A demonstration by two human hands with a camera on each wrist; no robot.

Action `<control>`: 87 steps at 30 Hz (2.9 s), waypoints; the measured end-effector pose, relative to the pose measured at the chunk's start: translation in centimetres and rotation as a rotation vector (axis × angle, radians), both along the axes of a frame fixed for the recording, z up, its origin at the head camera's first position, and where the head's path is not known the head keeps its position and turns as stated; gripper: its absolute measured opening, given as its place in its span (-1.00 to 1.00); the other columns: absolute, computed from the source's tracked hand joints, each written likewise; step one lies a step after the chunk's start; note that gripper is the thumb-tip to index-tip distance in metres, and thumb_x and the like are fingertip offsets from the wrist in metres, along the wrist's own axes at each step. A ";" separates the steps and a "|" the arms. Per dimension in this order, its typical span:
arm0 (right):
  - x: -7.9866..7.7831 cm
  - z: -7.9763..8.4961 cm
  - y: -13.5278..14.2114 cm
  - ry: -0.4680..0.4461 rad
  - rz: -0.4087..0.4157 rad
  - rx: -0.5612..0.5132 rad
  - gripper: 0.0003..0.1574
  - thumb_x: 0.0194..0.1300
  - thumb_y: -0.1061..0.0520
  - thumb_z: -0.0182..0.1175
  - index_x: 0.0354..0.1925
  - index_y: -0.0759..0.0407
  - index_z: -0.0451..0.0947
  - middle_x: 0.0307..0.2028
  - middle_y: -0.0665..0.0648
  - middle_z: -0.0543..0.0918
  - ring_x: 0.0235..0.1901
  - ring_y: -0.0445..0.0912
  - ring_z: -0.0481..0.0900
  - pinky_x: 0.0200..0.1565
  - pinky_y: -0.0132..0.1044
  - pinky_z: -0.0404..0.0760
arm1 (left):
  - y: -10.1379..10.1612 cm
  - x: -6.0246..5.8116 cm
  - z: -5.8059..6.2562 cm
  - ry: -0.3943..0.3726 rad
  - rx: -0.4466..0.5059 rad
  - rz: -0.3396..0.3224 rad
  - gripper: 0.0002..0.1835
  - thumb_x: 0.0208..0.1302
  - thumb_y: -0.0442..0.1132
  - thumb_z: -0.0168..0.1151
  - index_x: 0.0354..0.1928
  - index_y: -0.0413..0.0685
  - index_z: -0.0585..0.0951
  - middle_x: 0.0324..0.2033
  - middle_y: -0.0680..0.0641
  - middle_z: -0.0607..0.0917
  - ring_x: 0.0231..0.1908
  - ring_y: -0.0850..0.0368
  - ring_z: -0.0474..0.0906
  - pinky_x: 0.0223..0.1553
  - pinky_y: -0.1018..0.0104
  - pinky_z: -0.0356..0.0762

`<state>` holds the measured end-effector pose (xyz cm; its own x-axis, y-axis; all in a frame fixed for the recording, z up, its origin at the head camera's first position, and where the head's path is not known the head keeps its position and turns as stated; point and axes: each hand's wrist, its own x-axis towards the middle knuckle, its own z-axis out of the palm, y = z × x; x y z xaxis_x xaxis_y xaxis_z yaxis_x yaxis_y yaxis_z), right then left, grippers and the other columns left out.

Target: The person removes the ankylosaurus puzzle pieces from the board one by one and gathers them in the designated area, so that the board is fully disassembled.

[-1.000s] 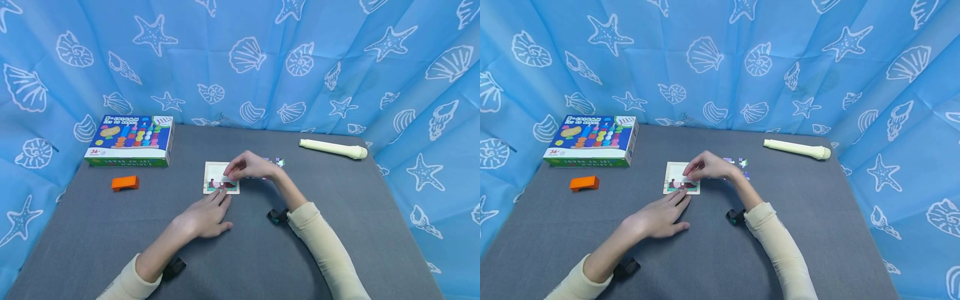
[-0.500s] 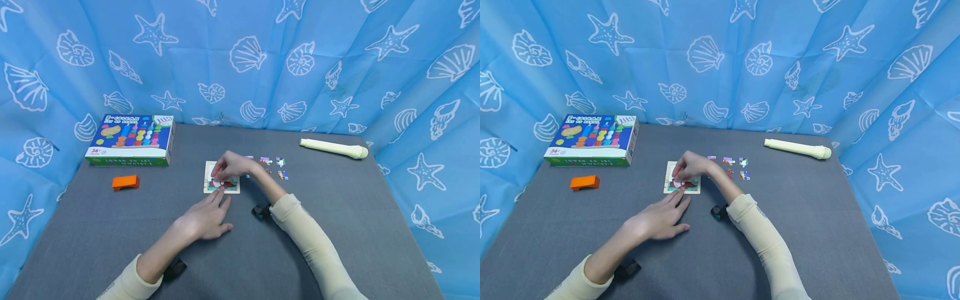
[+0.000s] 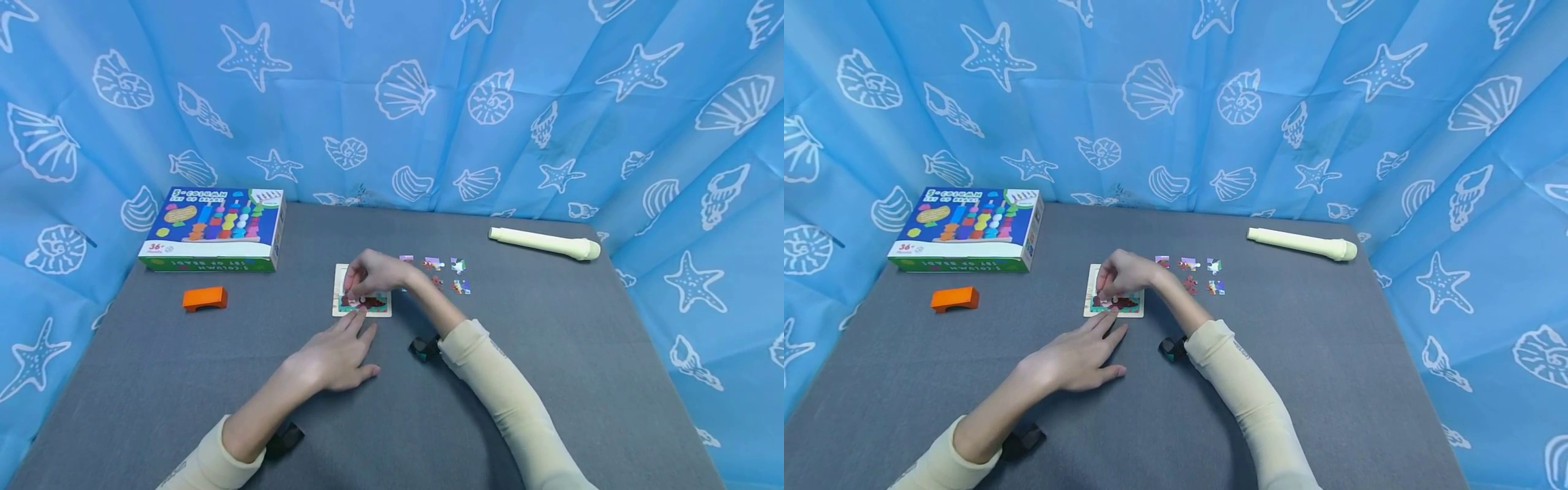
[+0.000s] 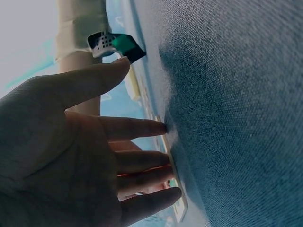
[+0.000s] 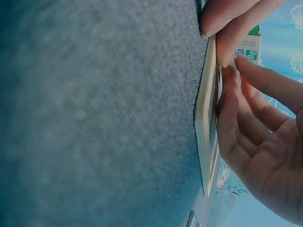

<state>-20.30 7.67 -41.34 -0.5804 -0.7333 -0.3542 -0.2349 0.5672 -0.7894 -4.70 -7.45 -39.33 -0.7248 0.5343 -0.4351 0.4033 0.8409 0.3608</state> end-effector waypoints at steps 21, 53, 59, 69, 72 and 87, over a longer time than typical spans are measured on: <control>1.5 0.9 5.5 -0.068 -0.110 -0.176 -0.87 0.43 0.29 0.40 -0.07 0.29 0.74 -0.24 0.13 0.84 -0.18 -0.01 0.82 -0.03 -0.22 0.80 | -0.1 -0.1 -0.2 0.026 0.007 -0.005 -0.20 0.61 0.16 0.22 0.65 -0.18 0.33 0.74 -0.29 0.10 0.76 -0.19 -0.05 0.67 -0.12 0.28; 2.4 1.2 11.0 -0.004 -0.143 0.066 -0.87 0.41 0.34 0.37 -0.08 0.31 0.74 -0.23 0.20 0.82 -0.28 -0.14 0.75 -0.12 -0.21 0.81 | 0.0 0.0 -0.3 0.026 0.015 0.005 -0.20 0.61 0.15 0.22 0.65 -0.18 0.33 0.75 -0.29 0.05 0.77 -0.20 -0.07 0.65 -0.18 0.29; 2.3 1.2 10.9 -0.012 -0.141 0.092 -0.87 0.42 0.35 0.35 -0.08 0.32 0.75 -0.23 0.21 0.83 -0.28 -0.14 0.75 -0.09 -0.15 0.84 | 0.0 0.0 -0.3 0.034 0.020 0.002 -0.20 0.60 0.14 0.23 0.64 -0.19 0.34 0.75 -0.30 0.06 0.76 -0.22 -0.05 0.66 -0.18 0.29; 2.4 1.2 11.1 -0.008 -0.149 0.079 -0.85 0.41 0.32 0.37 -0.06 0.30 0.77 -0.24 0.18 0.82 -0.29 -0.16 0.73 -0.11 -0.20 0.79 | 0.0 0.0 -0.4 0.042 0.026 0.008 -0.21 0.60 0.13 0.24 0.63 -0.20 0.36 0.74 -0.31 0.08 0.76 -0.22 -0.02 0.64 -0.18 0.32; 2.4 1.2 11.1 0.003 -0.148 0.059 -0.85 0.41 0.31 0.38 -0.07 0.30 0.78 -0.26 0.16 0.83 -0.30 -0.18 0.72 -0.11 -0.19 0.80 | 0.0 0.0 -0.3 0.045 0.028 0.009 -0.22 0.60 0.13 0.25 0.62 -0.21 0.37 0.74 -0.31 0.09 0.75 -0.23 0.00 0.63 -0.19 0.34; 2.3 0.9 10.0 0.005 -0.119 -0.095 -0.73 0.42 0.25 0.42 0.04 0.34 0.77 -0.17 0.23 0.83 -0.24 -0.14 0.75 -0.12 -0.28 0.77 | -0.1 -0.5 -0.1 0.022 0.048 0.020 -0.23 0.62 0.14 0.22 0.64 -0.14 0.36 0.72 -0.31 0.15 0.74 -0.20 0.07 0.58 -0.25 0.38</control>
